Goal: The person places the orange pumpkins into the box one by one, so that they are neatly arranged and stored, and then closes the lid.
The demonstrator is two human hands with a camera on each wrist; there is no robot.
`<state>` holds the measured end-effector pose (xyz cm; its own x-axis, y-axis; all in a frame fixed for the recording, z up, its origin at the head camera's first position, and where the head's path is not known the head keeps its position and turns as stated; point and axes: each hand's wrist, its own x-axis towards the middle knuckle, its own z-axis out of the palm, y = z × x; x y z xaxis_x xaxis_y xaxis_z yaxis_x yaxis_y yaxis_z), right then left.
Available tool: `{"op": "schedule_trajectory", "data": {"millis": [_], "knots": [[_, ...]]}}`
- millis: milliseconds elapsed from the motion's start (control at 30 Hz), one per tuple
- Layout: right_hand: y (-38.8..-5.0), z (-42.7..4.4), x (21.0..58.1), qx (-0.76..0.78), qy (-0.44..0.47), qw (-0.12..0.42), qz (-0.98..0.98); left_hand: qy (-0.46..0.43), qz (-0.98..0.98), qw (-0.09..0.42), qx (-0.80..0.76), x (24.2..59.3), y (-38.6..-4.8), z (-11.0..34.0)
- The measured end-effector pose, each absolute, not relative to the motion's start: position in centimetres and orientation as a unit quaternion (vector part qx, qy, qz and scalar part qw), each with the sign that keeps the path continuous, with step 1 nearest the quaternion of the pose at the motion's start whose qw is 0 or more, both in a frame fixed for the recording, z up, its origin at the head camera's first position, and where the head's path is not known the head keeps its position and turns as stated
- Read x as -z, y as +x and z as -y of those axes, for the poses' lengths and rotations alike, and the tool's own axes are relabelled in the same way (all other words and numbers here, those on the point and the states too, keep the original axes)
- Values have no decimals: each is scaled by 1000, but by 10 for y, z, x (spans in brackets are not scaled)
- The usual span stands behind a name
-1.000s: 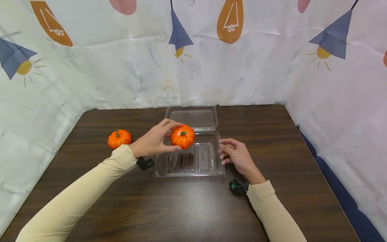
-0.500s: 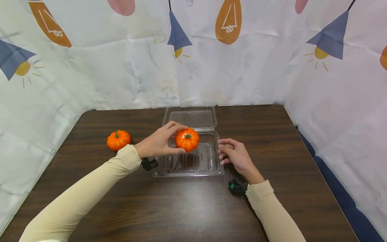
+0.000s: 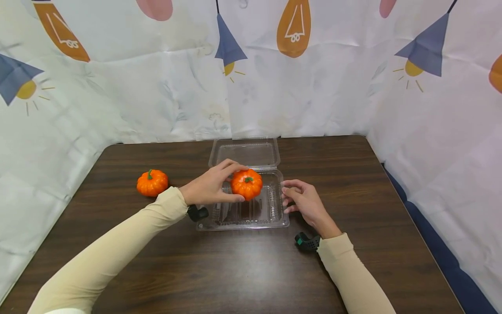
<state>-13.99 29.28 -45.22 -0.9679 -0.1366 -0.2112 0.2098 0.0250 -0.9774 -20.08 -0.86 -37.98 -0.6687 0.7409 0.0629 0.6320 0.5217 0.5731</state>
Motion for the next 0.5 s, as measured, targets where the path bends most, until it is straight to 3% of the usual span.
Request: {"op": "schedule_trajectory", "data": {"millis": [500], "knots": [[-142,-294,455,699,26,126,-704,404,-865,128,-269,384,-209,-6]]}}
